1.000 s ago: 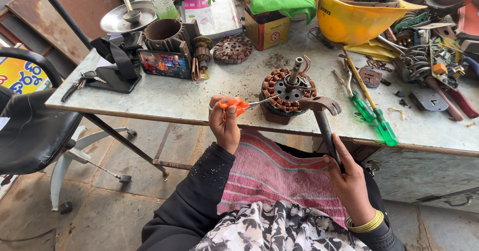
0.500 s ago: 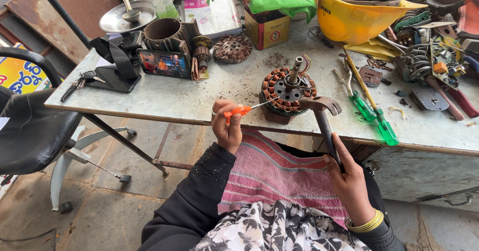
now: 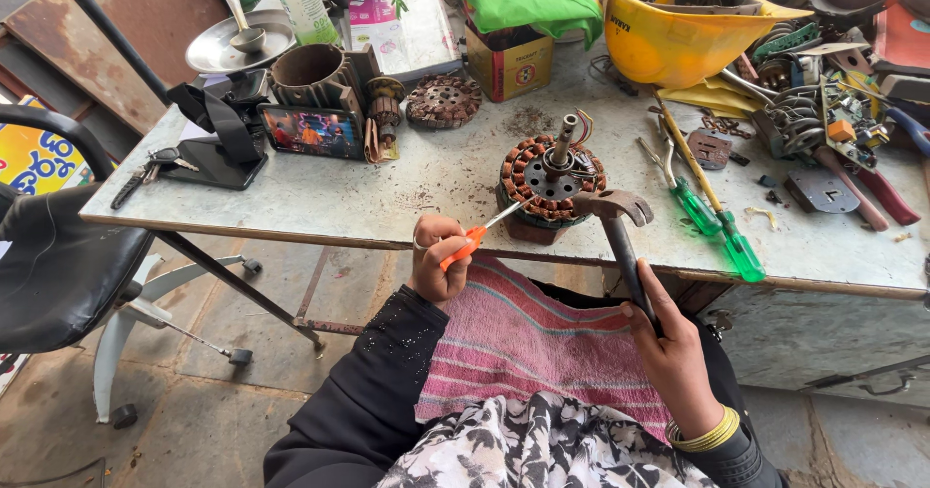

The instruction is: The person uses a hammer and a screwdriver to tap and adjust the copper windings of a motor stator on a workbench. The person repeatedly strikes the screwdriver tip against the stator while holding it in place, working around the circumference of the component.

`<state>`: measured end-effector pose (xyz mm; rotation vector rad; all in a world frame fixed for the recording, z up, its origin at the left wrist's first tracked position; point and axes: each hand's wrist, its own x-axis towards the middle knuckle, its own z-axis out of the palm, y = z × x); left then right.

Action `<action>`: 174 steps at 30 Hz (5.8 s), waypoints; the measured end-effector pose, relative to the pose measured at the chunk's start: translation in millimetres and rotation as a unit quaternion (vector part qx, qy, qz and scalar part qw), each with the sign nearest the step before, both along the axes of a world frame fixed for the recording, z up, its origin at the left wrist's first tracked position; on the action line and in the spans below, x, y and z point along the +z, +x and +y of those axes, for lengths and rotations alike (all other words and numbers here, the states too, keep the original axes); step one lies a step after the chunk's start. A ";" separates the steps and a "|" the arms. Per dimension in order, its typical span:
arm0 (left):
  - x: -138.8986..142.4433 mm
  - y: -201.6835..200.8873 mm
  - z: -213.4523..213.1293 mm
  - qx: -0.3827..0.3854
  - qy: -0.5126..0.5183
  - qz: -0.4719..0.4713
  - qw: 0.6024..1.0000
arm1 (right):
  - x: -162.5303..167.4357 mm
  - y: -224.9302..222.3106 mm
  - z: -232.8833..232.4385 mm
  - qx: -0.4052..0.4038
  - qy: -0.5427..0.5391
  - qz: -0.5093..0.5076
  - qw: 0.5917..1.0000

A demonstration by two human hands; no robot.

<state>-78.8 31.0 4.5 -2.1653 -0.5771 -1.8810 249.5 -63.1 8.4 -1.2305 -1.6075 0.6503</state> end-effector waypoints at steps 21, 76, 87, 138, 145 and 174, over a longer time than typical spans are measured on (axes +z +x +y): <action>7.1 -0.8 -0.4 0.017 -0.003 0.046 0.999 | -2.6 4.6 -0.4 -0.001 -0.014 0.017 1.000; 14.2 33.0 -2.0 -0.147 -0.205 -0.254 0.934 | 4.9 -10.6 -6.5 0.031 0.036 0.014 0.999; 19.6 25.0 12.2 -0.271 -0.284 -0.454 0.800 | 14.4 -16.0 -11.8 0.024 0.007 0.001 1.000; 22.7 64.5 32.9 -0.233 -0.314 -0.457 0.799 | 135.0 -47.6 0.8 -0.012 0.040 -0.224 0.974; 31.1 72.9 26.9 -0.198 -0.291 -0.404 0.844 | 140.5 -27.7 -6.7 -0.022 0.100 -0.154 0.983; 32.8 85.5 9.5 -0.186 -0.255 -0.349 0.882 | 72.5 0.2 64.3 0.026 -0.073 0.080 0.994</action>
